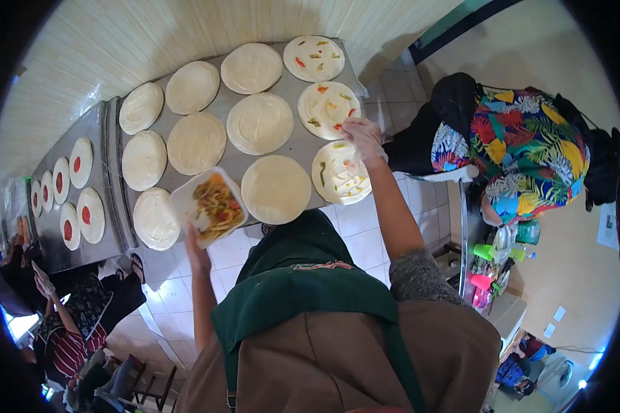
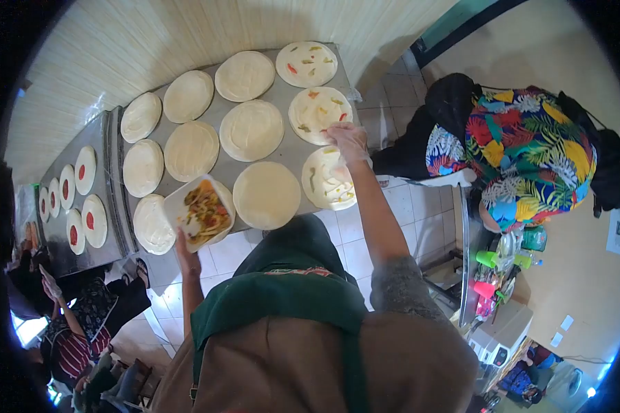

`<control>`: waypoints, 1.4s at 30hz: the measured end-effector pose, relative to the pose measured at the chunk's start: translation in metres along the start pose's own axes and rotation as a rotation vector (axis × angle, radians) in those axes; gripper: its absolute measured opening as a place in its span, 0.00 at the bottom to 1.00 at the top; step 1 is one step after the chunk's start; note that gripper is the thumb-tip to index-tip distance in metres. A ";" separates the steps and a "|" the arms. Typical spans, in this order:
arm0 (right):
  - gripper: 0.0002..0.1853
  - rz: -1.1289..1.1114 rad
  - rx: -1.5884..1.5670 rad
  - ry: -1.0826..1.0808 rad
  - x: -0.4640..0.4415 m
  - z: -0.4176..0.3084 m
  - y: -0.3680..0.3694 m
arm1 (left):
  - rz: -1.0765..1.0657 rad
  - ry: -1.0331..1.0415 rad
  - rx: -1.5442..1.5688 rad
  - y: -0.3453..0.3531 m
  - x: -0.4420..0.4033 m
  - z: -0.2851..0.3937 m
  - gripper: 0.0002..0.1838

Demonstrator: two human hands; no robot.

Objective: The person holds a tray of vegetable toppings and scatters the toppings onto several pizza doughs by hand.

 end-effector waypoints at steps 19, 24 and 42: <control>0.13 -0.094 1.613 -0.895 -0.158 0.026 0.086 | 0.151 0.061 0.157 -0.004 0.032 0.025 0.32; 0.19 -0.017 0.857 -0.574 -0.046 -0.043 0.055 | 0.042 0.071 0.118 0.026 0.030 0.039 0.32; 0.10 -0.435 0.351 -0.415 0.250 -0.122 0.040 | -0.461 0.010 -0.021 0.120 0.122 0.091 0.31</control>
Point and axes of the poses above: each hand's wrist, its own x-axis away from the middle knuckle, its own y-axis out of the palm, z = x × y, the point moved 3 cm from there along -x, towards the middle knuckle, and after that the axes turned 10 degrees about z, right-handed, at the moved point
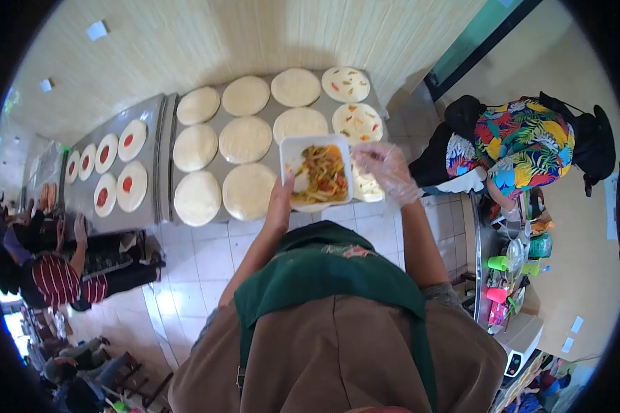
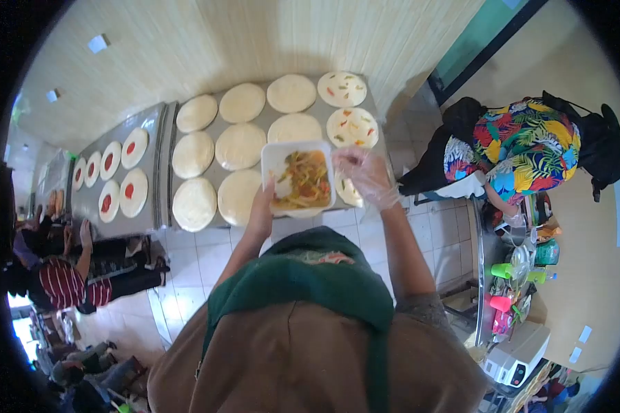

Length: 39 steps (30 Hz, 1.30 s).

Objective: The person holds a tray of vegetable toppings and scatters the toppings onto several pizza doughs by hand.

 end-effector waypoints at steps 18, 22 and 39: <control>0.09 -0.362 0.646 -0.650 0.023 -0.016 0.035 | 0.056 0.068 0.062 0.037 0.017 -0.006 0.29; 0.10 -0.388 0.833 -0.716 0.018 0.000 0.053 | 0.062 0.079 0.015 0.033 0.009 -0.010 0.31; 0.14 -0.108 -0.082 0.330 -0.136 0.056 0.081 | 0.231 -0.010 0.077 -0.041 -0.091 -0.023 0.29</control>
Point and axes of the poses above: each hand's wrist, its own x-axis away from the middle knuckle, its own y-axis out of the palm, z = x × y, the point moved 3 cm from there along -x, towards the middle knuckle, and after that the axes turned 10 degrees about z, right-handed, at the moved point
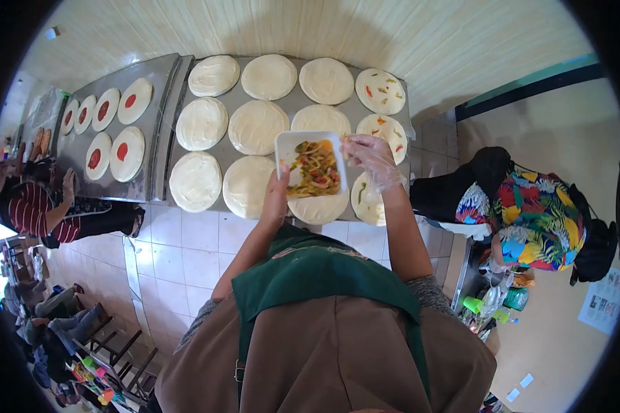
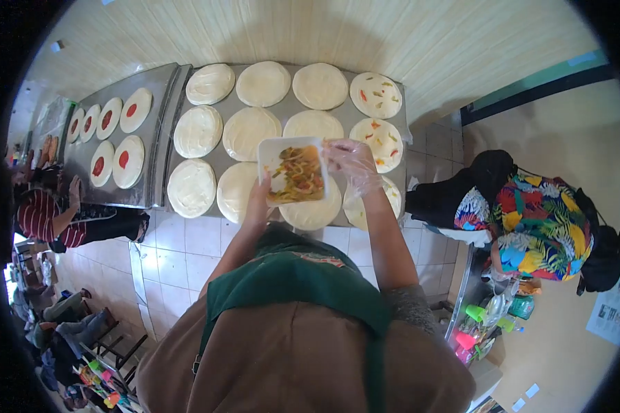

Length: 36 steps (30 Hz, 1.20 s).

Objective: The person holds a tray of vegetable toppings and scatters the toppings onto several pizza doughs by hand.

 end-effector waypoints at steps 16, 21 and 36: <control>0.08 0.280 1.390 -0.438 -0.237 0.189 0.028 | 0.265 -0.063 -0.044 -0.078 -0.087 0.010 0.30; 0.08 0.348 0.997 -0.485 -0.173 0.087 0.053 | 0.202 -0.041 -0.018 -0.072 -0.099 0.005 0.27; 0.05 -0.106 0.856 -0.978 -0.063 0.027 0.130 | 0.146 0.049 -0.098 -0.046 -0.086 0.009 0.23</control>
Point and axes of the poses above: each hand's wrist, its own x-axis away from the middle knuckle, its own y-axis out of the palm, z = x × y, the point moved 3 cm from there along -x, towards the middle knuckle, and after that the axes turned 10 degrees about z, right-handed, at the moved point
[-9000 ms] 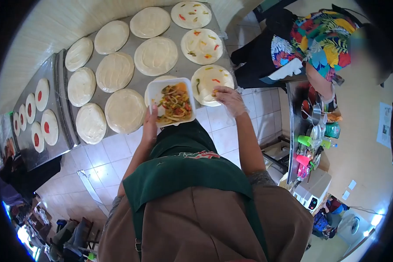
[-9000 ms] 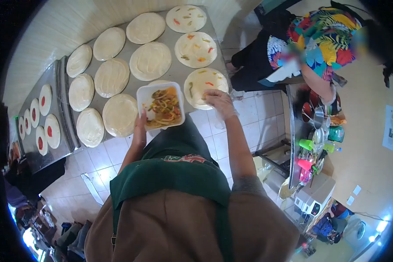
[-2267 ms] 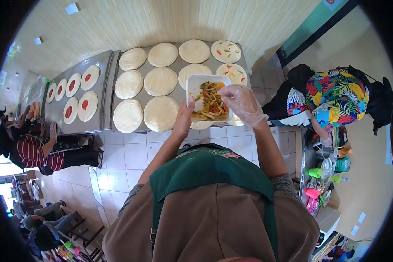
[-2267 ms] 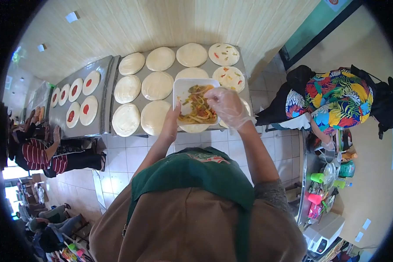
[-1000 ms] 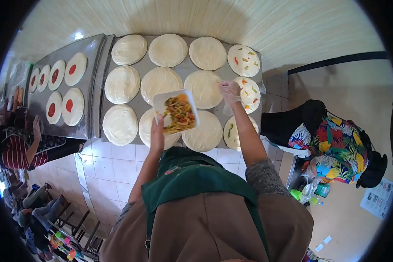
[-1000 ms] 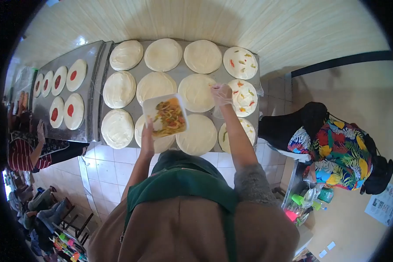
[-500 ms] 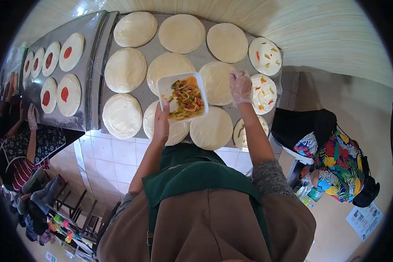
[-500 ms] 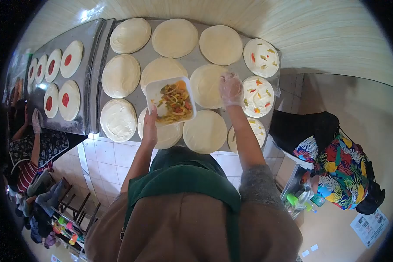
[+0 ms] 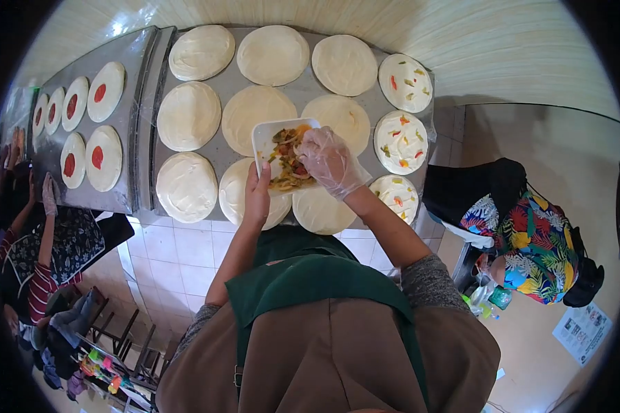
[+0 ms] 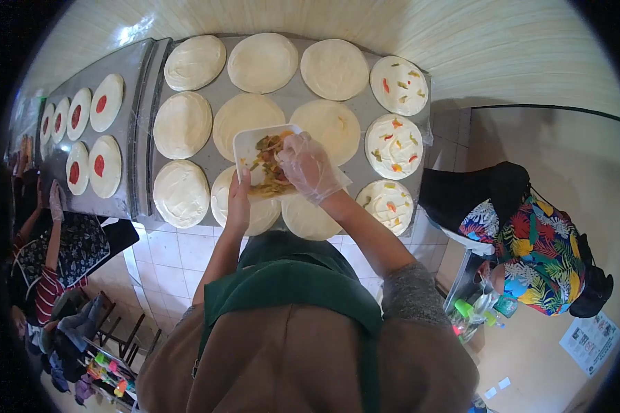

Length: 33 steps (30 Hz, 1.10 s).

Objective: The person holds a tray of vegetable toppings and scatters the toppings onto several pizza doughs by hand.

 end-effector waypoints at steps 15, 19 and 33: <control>0.11 -0.178 0.074 0.576 0.040 0.139 0.065 | 0.146 -0.095 0.052 -0.039 -0.006 -0.019 0.24; 0.10 -0.249 0.105 0.740 0.036 0.139 0.081 | 0.166 -0.098 0.094 -0.041 -0.009 -0.018 0.24; 0.06 0.023 -0.131 0.344 -0.010 0.032 0.031 | 0.070 -0.024 -0.025 -0.023 -0.016 -0.018 0.23</control>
Point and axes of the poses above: each hand's wrist, its own x-axis away from the middle knuckle, its own y-axis out of the palm, z = x × y, the point moved 3 cm from there along -x, towards the middle knuckle, and after that the axes turned 10 degrees about z, right-handed, at the moved point
